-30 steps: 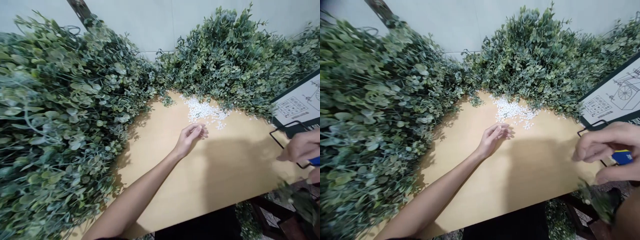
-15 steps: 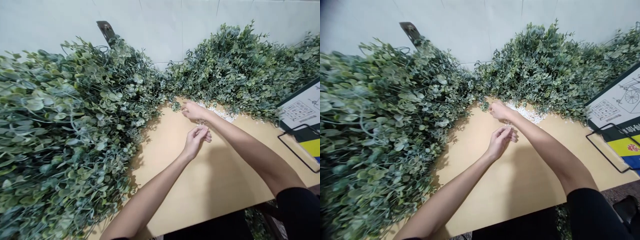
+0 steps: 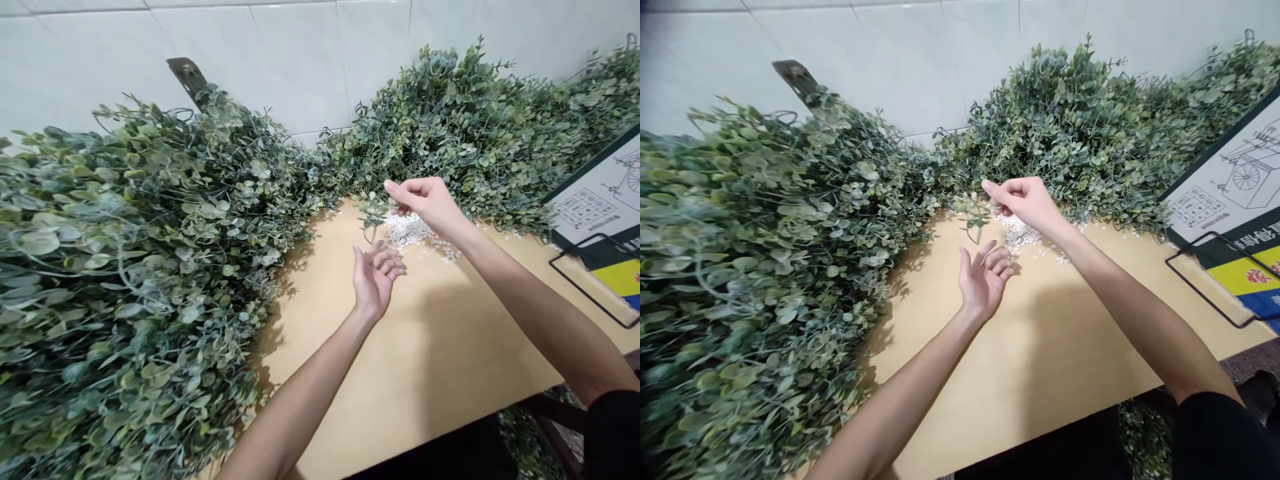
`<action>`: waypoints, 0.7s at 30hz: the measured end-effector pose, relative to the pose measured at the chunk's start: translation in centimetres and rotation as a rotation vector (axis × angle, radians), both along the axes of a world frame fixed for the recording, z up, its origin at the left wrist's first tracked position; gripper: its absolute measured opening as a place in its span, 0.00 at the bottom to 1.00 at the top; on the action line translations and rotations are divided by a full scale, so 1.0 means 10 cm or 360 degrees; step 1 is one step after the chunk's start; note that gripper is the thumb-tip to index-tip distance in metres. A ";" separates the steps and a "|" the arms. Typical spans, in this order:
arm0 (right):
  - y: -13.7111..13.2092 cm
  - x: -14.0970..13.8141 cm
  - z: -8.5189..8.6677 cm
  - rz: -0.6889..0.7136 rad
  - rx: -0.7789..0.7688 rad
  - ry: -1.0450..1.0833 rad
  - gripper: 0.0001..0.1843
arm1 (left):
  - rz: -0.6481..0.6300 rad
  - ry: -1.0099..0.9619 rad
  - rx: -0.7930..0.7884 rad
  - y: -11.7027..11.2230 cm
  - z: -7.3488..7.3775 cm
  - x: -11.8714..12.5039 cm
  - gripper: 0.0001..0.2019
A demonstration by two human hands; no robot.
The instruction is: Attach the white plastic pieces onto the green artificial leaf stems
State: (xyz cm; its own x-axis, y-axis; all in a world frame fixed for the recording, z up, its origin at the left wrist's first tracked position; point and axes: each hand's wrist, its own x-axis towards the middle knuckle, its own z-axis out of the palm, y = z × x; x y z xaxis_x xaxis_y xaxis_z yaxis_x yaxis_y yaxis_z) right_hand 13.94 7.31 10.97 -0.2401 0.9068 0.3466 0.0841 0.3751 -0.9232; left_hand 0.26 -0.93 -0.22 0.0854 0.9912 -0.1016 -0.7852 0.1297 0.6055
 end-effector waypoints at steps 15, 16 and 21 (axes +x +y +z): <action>-0.32 0.84 -0.97 -0.0334 0.0144 -0.0225 0.14 | -0.0004 0.0268 -0.0065 0.01 -0.01 0.00 0.23; -0.31 0.90 -1.00 -0.0350 0.0295 -0.0430 0.11 | -0.0013 0.0288 -0.0070 0.01 -0.01 0.00 0.25; -0.31 1.04 -1.11 -0.0143 0.0694 -0.1066 0.11 | -0.0025 0.0344 -0.0067 0.00 -0.04 0.00 0.23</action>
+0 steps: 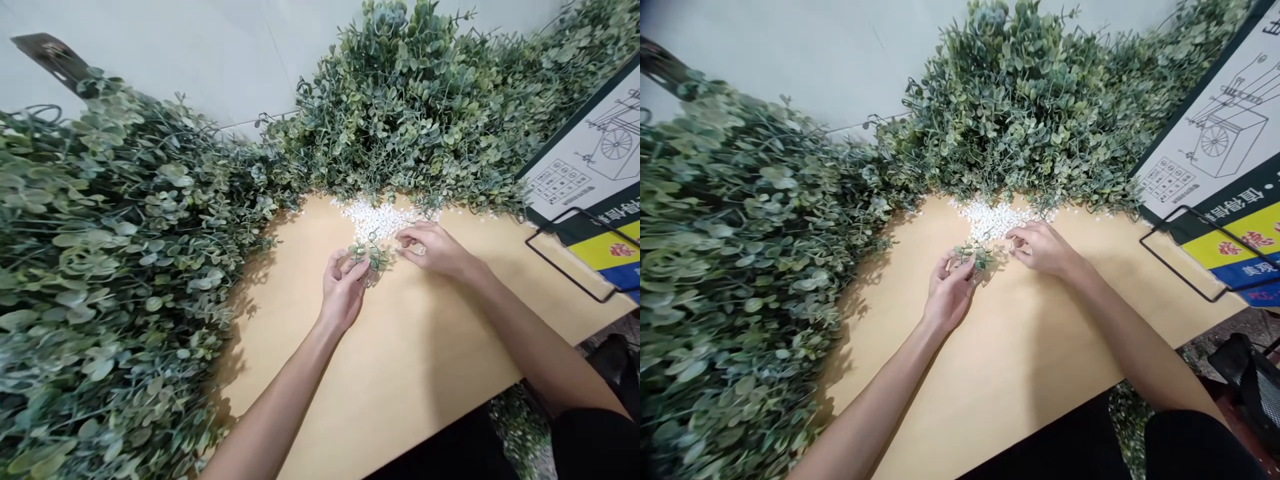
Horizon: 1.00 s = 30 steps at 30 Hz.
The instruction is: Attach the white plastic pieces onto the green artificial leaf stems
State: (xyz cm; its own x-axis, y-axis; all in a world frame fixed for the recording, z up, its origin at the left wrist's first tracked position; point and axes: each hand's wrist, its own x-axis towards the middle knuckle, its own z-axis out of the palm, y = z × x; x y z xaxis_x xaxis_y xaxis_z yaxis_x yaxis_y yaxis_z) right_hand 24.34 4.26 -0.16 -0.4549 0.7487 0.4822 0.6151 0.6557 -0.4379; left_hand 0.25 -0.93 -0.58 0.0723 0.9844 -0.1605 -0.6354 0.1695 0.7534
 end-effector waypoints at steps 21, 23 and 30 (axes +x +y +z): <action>-0.17 -0.31 0.17 0.0245 -0.1151 0.1504 0.21 | -0.0264 0.0192 0.0122 -0.07 0.03 0.02 0.11; -0.19 -0.33 0.18 0.0267 -0.1199 0.1515 0.21 | -0.0240 0.0228 0.0122 -0.08 0.03 0.04 0.11; -0.22 -0.38 0.15 0.0290 -0.1255 0.1494 0.20 | -0.0204 0.0492 0.0146 -0.12 0.02 0.06 0.18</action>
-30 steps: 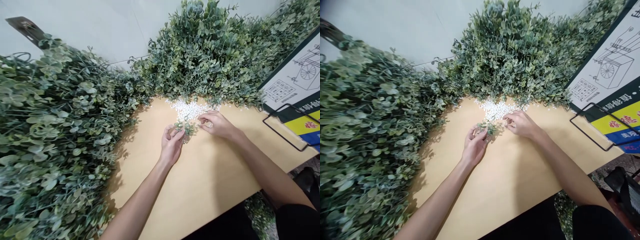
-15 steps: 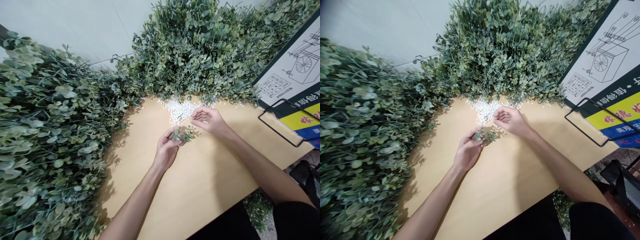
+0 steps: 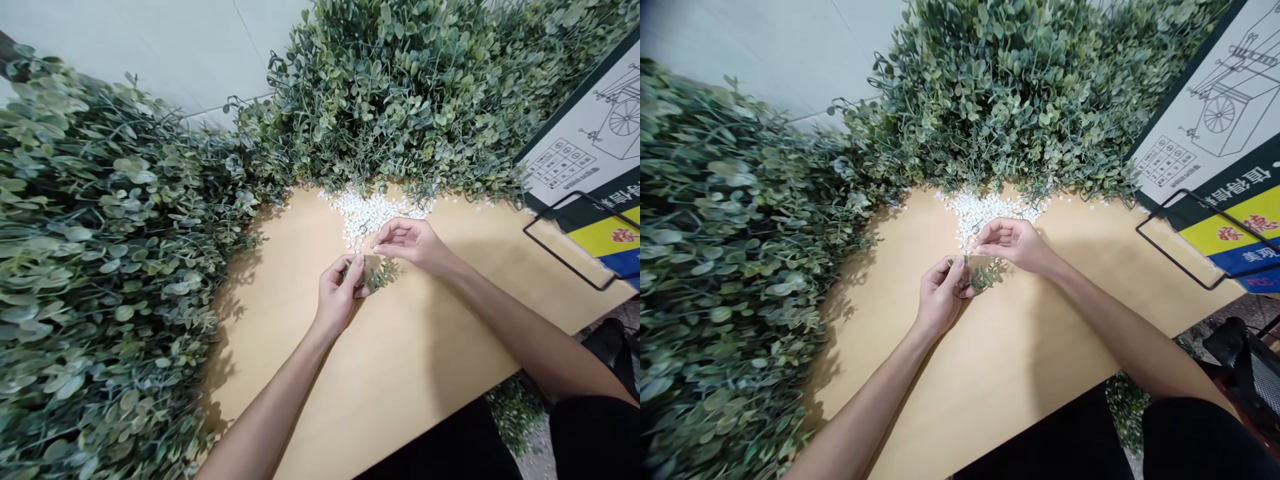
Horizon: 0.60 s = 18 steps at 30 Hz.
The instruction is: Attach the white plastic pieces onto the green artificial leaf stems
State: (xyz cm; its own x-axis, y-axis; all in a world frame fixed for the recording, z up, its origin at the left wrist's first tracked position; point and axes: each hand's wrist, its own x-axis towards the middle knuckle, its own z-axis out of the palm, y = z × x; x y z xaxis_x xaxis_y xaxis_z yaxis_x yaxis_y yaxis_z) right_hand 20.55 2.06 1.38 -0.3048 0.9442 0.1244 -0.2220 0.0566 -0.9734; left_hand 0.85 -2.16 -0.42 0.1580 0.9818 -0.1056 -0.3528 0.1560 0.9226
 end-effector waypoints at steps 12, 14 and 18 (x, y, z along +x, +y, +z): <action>-0.02 -0.07 -0.04 0.0042 -0.0085 0.0047 0.19 | 0.0230 0.0318 -0.0001 -0.03 -0.04 -0.02 0.20; -0.02 -0.07 -0.05 0.0040 -0.0092 0.0035 0.20 | 0.0240 0.0326 -0.0014 -0.03 -0.04 -0.02 0.20; -0.03 -0.08 -0.06 0.0048 -0.0099 0.0020 0.20 | 0.0264 0.0339 -0.0022 -0.03 -0.05 0.00 0.20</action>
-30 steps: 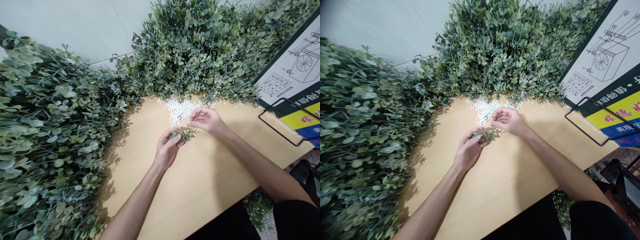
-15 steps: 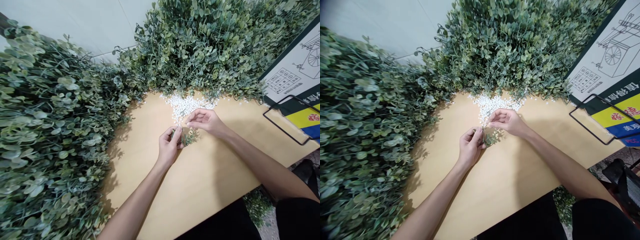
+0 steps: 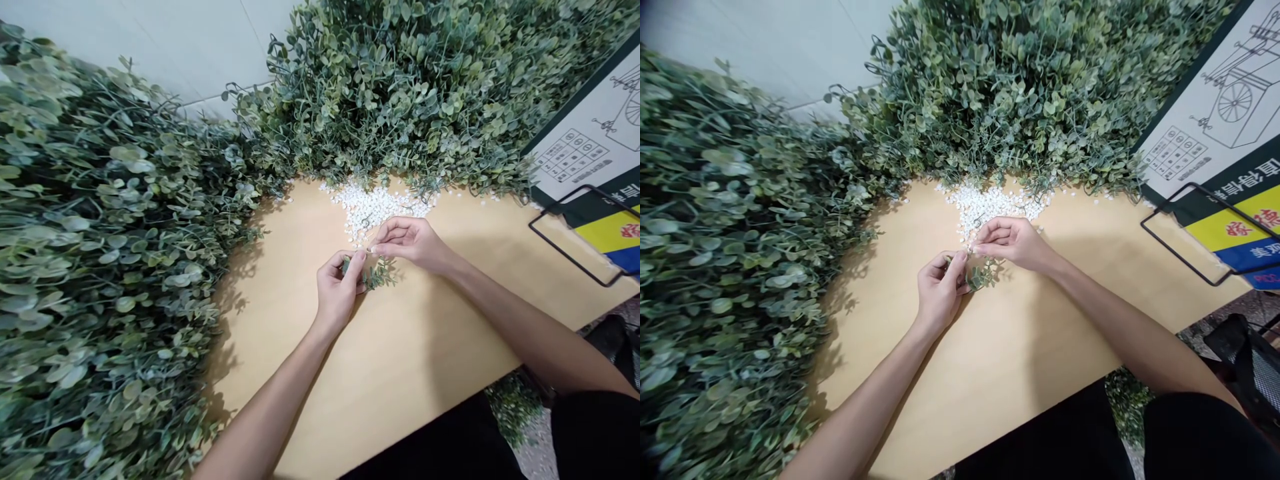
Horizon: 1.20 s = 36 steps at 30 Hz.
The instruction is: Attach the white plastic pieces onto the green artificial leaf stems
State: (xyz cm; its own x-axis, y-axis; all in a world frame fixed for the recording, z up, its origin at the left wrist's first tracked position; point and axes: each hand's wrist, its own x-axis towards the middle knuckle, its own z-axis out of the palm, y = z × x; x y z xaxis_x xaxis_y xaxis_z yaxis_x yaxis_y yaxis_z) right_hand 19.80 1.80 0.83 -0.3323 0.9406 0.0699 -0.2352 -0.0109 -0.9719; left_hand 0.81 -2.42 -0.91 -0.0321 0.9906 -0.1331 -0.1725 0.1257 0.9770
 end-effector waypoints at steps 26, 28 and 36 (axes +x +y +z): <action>-0.01 -0.06 -0.03 -0.0039 -0.0005 0.0012 0.22 | 0.0023 -0.0007 0.0046 0.00 -0.03 0.00 0.20; -0.01 -0.07 -0.05 -0.0063 0.0024 0.0006 0.22 | 0.0024 -0.0010 0.0057 0.00 -0.03 0.00 0.20; -0.06 -0.14 -0.08 -0.0191 0.0111 0.0057 0.22 | 0.0025 0.0002 0.0115 0.00 -0.04 0.00 0.19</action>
